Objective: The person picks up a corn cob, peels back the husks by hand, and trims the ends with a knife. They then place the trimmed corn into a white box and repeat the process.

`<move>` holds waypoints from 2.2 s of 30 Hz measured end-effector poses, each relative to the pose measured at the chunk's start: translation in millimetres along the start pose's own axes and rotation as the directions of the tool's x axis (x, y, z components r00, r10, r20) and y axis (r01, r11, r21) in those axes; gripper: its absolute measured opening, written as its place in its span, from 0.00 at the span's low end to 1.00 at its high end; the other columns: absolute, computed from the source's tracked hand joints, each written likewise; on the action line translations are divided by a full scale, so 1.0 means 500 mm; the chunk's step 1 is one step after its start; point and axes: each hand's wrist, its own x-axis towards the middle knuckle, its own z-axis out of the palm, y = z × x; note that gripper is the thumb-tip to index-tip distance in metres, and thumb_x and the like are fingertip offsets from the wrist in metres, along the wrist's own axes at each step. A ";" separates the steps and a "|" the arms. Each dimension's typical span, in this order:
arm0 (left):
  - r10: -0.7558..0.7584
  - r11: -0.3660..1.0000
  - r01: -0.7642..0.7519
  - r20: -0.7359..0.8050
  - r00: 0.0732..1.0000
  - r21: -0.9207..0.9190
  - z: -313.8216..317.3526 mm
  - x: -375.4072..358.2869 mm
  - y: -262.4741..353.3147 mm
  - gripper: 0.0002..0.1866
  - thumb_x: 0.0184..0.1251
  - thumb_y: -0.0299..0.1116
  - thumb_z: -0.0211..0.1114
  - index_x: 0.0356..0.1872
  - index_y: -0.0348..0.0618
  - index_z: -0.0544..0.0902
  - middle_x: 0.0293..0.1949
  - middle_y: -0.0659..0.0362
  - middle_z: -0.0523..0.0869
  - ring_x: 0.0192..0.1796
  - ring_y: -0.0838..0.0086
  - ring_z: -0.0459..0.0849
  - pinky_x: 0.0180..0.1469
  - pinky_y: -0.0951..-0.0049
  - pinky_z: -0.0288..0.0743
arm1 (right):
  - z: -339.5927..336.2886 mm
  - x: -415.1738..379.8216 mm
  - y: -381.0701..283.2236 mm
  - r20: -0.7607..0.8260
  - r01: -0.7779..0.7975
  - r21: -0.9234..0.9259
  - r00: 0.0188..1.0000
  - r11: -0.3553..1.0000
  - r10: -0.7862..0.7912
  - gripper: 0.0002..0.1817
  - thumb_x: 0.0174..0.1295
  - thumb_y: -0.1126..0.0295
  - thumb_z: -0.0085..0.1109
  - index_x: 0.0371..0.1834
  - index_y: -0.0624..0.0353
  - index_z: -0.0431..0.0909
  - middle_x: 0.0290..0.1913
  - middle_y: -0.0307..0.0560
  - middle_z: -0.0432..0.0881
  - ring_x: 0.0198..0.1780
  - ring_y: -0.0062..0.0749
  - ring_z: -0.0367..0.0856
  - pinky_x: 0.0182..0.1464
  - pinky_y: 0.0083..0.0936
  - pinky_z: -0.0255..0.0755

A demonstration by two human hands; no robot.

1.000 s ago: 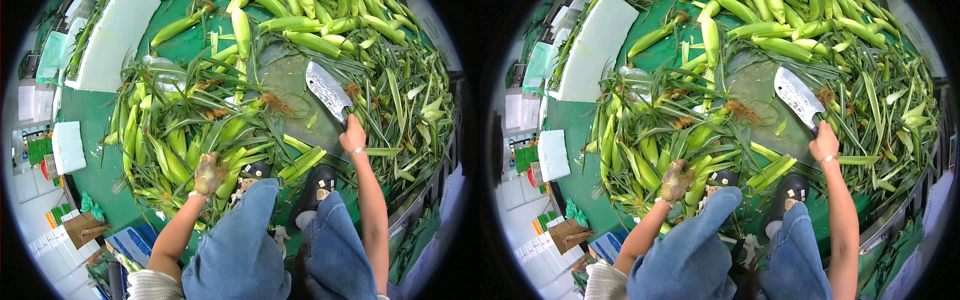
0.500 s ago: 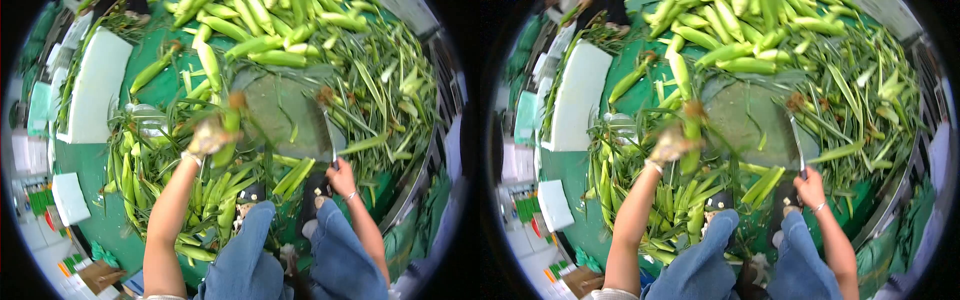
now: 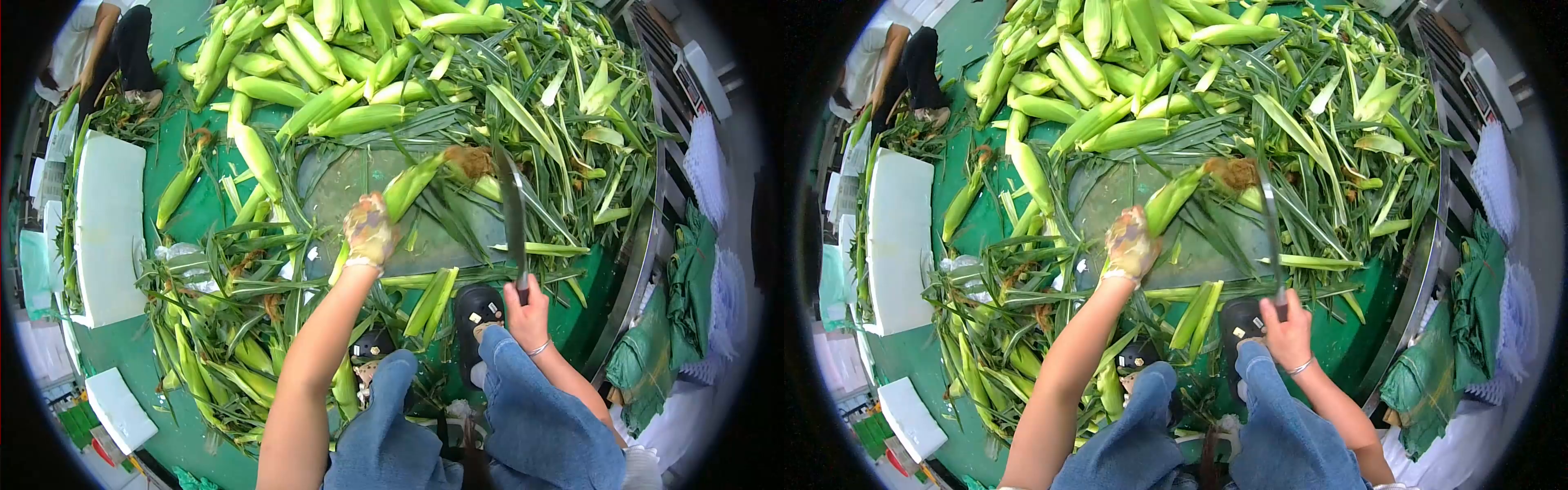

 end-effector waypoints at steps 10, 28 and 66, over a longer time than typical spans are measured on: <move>0.248 -0.459 0.764 0.761 0.600 -0.453 -0.069 -0.085 -0.062 0.19 0.63 0.40 0.62 0.49 0.37 0.79 0.39 0.50 0.86 0.36 0.65 0.86 0.40 0.69 0.84 | 0.180 0.101 -0.010 0.330 0.417 -0.240 0.884 0.877 -0.330 0.16 0.65 0.58 0.60 0.36 0.59 0.68 0.21 0.57 0.80 0.24 0.56 0.81 0.26 0.46 0.75; 0.071 0.989 -0.124 0.468 0.881 0.084 -0.124 -0.036 -0.079 0.34 0.48 0.41 0.70 0.58 0.39 0.72 0.46 0.45 0.83 0.49 0.53 0.84 0.53 0.57 0.76 | 0.136 0.145 -0.017 0.521 0.152 -0.294 0.853 0.944 0.025 0.25 0.67 0.51 0.55 0.32 0.69 0.77 0.28 0.70 0.79 0.34 0.65 0.80 0.38 0.50 0.72; 0.089 0.308 0.089 0.122 0.989 -0.947 -0.163 -0.227 -0.009 0.33 0.52 0.22 0.74 0.61 0.40 0.70 0.56 0.57 0.77 0.57 0.72 0.76 0.57 0.70 0.73 | 0.167 0.098 -0.264 0.503 -0.422 0.750 0.864 0.510 -0.026 0.10 0.65 0.67 0.64 0.41 0.59 0.74 0.27 0.37 0.75 0.30 0.19 0.76 0.39 0.22 0.74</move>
